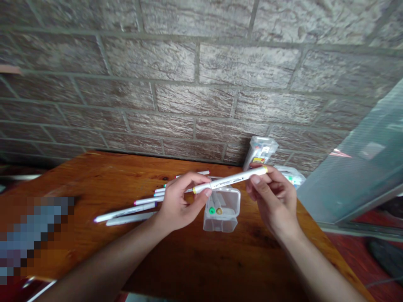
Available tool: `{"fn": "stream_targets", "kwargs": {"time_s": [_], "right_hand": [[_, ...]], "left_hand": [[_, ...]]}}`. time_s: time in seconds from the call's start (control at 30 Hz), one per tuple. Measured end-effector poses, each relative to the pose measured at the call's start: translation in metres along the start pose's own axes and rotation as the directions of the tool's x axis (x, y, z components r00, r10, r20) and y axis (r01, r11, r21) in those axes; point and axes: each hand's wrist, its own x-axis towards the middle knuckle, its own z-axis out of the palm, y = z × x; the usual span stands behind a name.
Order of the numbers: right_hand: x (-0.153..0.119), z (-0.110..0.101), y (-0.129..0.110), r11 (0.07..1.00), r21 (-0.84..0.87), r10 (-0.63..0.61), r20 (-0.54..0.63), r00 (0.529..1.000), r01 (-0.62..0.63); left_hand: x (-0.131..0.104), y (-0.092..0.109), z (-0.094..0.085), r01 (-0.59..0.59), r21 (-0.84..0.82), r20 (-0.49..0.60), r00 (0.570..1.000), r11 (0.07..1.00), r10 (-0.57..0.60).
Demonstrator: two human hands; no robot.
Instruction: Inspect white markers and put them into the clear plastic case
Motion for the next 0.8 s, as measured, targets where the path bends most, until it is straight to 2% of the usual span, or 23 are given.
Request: {"fn": "stream_targets", "kwargs": {"time_s": [0.17, 0.4, 0.63, 0.8], "right_hand": [[0.001, 0.000, -0.001, 0.999, 0.032, -0.002, 0.029, 1.000, 0.001], [0.001, -0.001, -0.002, 0.999, -0.010, -0.031, 0.046, 0.998, 0.032], [-0.005, 0.001, -0.006, 1.000, -0.010, 0.011, 0.098, 0.995, -0.010], [-0.012, 0.007, -0.016, 0.992, 0.074, 0.088, 0.188, 0.978, -0.103]], "left_hand": [[0.004, 0.006, 0.000, -0.007, -0.035, -0.001, 1.000, 0.999, 0.007], [0.009, 0.012, -0.001, 0.023, 0.002, -0.045, 0.999, 1.000, -0.023], [0.001, 0.013, -0.001, -0.077, 0.087, 0.077, 0.995, 0.993, 0.070], [-0.002, 0.025, 0.003, -0.216, 0.059, 0.202, 0.959, 0.975, 0.200]]}}
